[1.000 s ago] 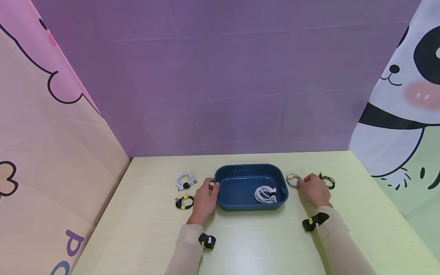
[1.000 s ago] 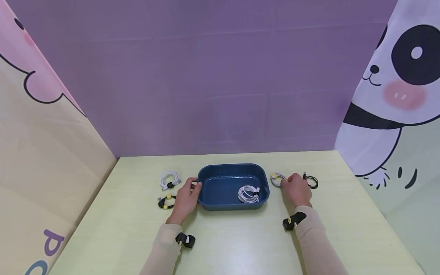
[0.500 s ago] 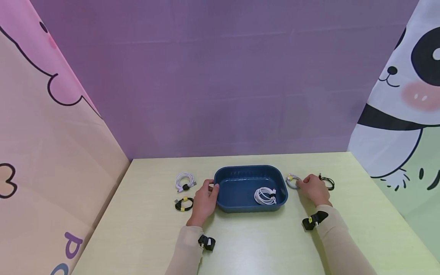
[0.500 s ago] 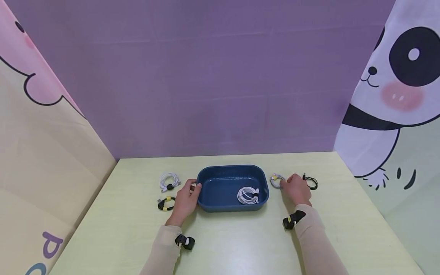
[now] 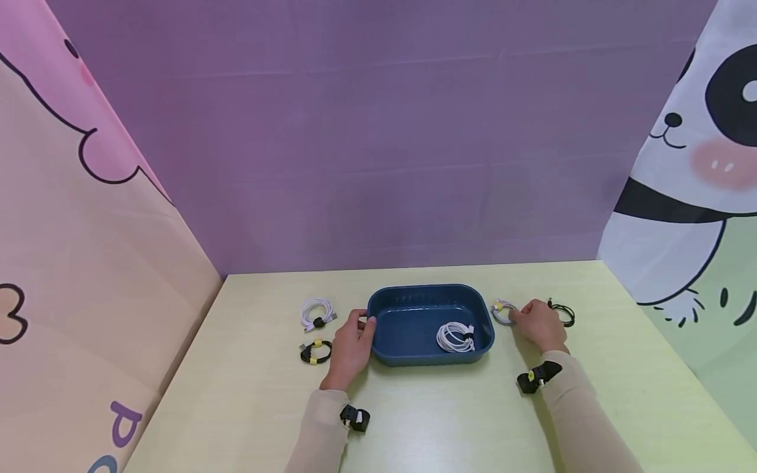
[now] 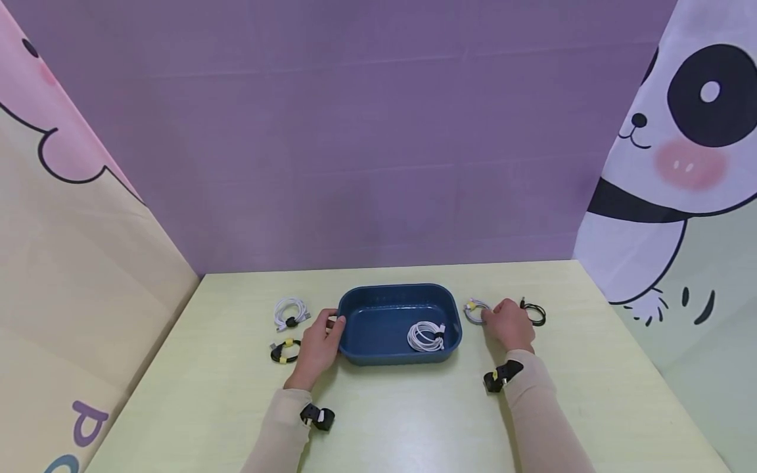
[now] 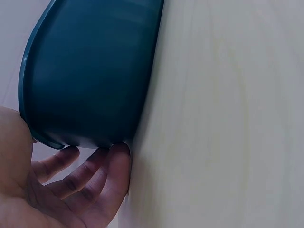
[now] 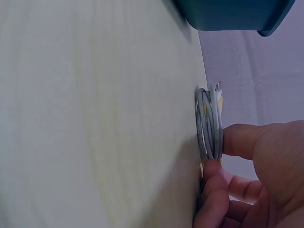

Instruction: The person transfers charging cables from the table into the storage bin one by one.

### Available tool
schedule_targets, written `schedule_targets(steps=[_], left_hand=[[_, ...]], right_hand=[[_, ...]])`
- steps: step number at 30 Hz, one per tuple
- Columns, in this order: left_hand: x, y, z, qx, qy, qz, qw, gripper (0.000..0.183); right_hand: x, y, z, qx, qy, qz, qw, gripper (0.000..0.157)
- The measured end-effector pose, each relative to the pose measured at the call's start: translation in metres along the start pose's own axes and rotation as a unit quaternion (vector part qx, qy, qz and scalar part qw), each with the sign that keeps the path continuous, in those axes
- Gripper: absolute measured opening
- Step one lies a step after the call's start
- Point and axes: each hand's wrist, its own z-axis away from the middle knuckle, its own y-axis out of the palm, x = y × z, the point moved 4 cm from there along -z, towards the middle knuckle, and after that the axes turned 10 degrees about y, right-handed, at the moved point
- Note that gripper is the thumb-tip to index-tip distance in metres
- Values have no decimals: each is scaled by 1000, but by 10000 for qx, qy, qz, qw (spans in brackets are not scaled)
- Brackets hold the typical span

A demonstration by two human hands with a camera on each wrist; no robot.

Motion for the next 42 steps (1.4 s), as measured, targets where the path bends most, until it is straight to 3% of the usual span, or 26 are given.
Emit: schedule_targets(steps=[19,30,42], left_hand=[[-2,-1,0,-73,156,-16,9998,36],[-2,-1,0,-70,143,-6,9999,37],[0,0,0,-36,111,34,9999,37]], right_hand=[[-4,1,1,-80,55,-185,9998,30],[-6,2,2,-156,8,-345,9993,42],[-9,1,6,-241,59,-476,9986,33]])
